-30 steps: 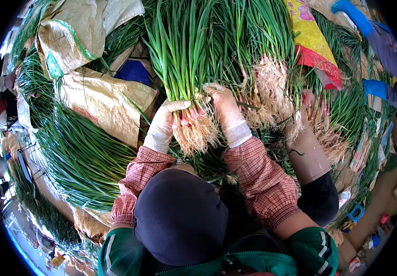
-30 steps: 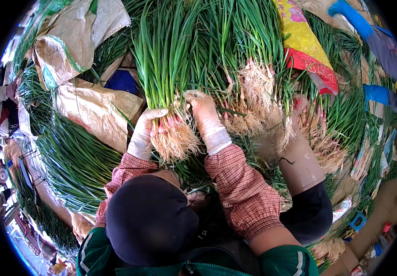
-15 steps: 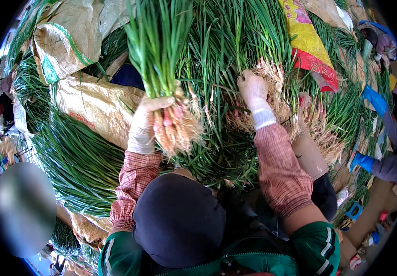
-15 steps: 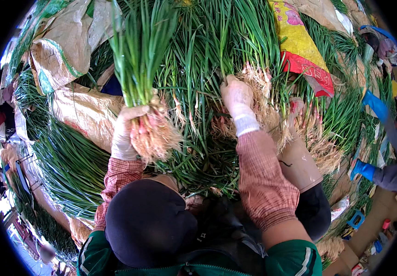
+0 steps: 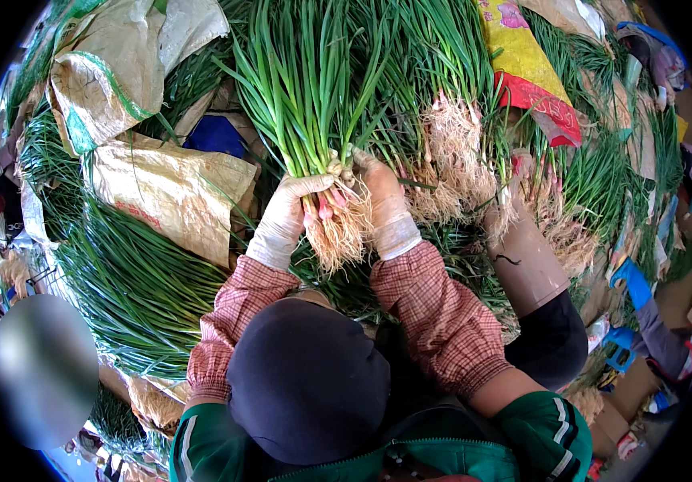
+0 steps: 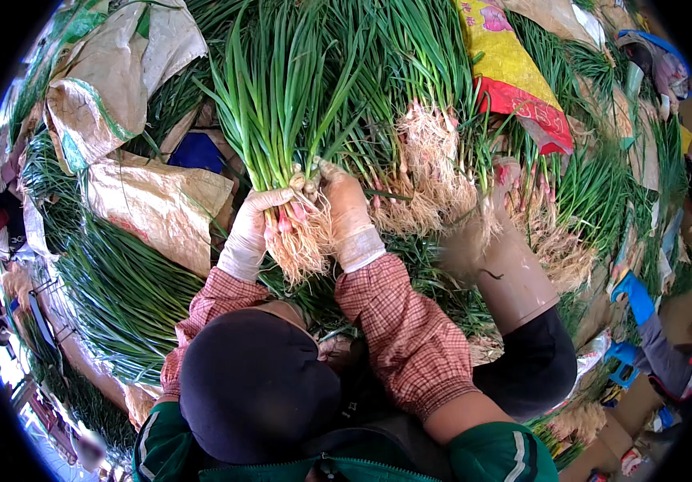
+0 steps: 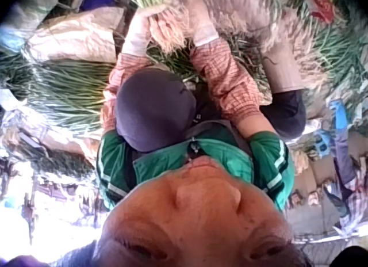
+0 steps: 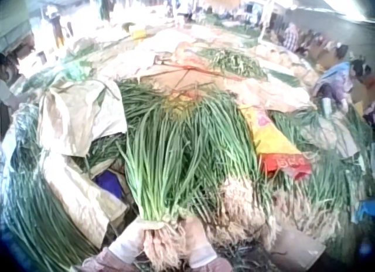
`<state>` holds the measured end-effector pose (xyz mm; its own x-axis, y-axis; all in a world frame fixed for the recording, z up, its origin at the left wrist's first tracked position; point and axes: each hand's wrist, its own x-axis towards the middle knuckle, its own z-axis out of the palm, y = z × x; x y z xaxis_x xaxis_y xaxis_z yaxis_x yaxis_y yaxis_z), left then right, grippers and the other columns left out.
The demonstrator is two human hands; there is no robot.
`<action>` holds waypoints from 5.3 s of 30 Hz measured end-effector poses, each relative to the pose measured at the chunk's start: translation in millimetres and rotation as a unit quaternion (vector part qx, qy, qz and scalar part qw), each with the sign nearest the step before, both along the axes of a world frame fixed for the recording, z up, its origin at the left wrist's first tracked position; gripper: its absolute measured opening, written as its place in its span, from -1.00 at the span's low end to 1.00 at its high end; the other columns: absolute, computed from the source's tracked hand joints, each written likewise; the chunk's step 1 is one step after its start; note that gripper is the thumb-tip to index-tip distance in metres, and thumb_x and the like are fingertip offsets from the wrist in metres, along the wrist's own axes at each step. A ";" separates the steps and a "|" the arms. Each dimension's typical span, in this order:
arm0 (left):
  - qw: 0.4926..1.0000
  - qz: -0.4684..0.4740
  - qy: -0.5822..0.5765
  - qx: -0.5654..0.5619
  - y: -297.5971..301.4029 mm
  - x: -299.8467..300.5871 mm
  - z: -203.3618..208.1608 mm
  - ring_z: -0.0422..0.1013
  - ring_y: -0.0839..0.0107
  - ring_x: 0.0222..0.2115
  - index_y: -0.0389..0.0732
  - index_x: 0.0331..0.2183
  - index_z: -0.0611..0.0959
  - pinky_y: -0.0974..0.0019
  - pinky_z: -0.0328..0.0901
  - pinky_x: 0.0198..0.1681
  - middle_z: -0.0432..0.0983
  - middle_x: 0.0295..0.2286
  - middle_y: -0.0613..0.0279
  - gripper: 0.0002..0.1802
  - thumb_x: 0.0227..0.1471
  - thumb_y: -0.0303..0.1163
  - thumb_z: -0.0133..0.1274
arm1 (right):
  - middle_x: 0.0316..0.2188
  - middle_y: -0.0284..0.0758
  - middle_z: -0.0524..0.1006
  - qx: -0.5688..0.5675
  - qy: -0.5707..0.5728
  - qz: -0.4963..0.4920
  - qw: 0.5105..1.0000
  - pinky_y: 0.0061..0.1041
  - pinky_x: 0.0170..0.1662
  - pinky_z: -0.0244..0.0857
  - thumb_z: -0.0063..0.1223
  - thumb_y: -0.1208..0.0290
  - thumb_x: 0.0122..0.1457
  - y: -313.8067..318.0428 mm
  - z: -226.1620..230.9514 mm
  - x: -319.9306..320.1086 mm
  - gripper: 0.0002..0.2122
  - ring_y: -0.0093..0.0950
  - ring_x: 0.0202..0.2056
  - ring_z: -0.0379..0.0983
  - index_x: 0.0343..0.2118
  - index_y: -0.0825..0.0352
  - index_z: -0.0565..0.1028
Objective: The person is trimming roots and peeling the outer layers of green onions by hand while wearing gloves, then placing them into bundles.
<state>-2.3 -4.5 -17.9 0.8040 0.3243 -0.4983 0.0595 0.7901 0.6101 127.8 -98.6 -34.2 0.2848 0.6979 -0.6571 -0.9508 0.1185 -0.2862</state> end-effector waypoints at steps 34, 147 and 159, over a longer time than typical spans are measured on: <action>0.991 -0.029 -0.090 -0.098 -0.4 -11.1 -0.4 0.52 0.38 -0.53 -0.44 -0.04 0.47 0.53 0.40 -0.58 0.58 -0.37 -0.14 -0.51 0.00 -0.36 0.07 | -0.35 -0.23 0.59 -0.216 -0.542 0.297 0.756 -0.44 -0.20 0.43 -0.03 0.05 0.27 -55.7 39.7 8.8 -0.62 -0.44 -0.32 0.54 -0.17 0.33 0.51; 0.987 -0.151 0.018 -0.047 -17.9 -0.5 9.1 0.48 0.37 -0.65 -0.40 -0.13 0.52 0.45 0.38 -0.57 0.59 -0.42 -0.05 -0.60 0.01 -0.39 0.13 | -0.51 -0.24 0.52 -0.338 -0.625 0.259 0.654 -0.42 -0.42 0.41 0.10 0.38 0.16 -20.4 -12.1 27.6 -0.79 -0.44 -0.54 0.45 -0.26 0.41 0.43; 0.995 -0.041 -0.041 -0.086 -15.2 -12.5 -2.8 0.36 0.51 -0.80 -0.54 -0.33 0.59 0.60 0.21 -0.81 0.57 -0.57 0.01 -0.58 0.07 -0.25 0.05 | -0.57 -0.39 0.30 -0.134 -0.109 -0.114 0.978 -0.61 -0.57 0.07 -0.21 0.42 0.29 -29.3 -1.6 -0.4 -0.87 -0.57 -0.60 0.17 -0.37 0.33 0.34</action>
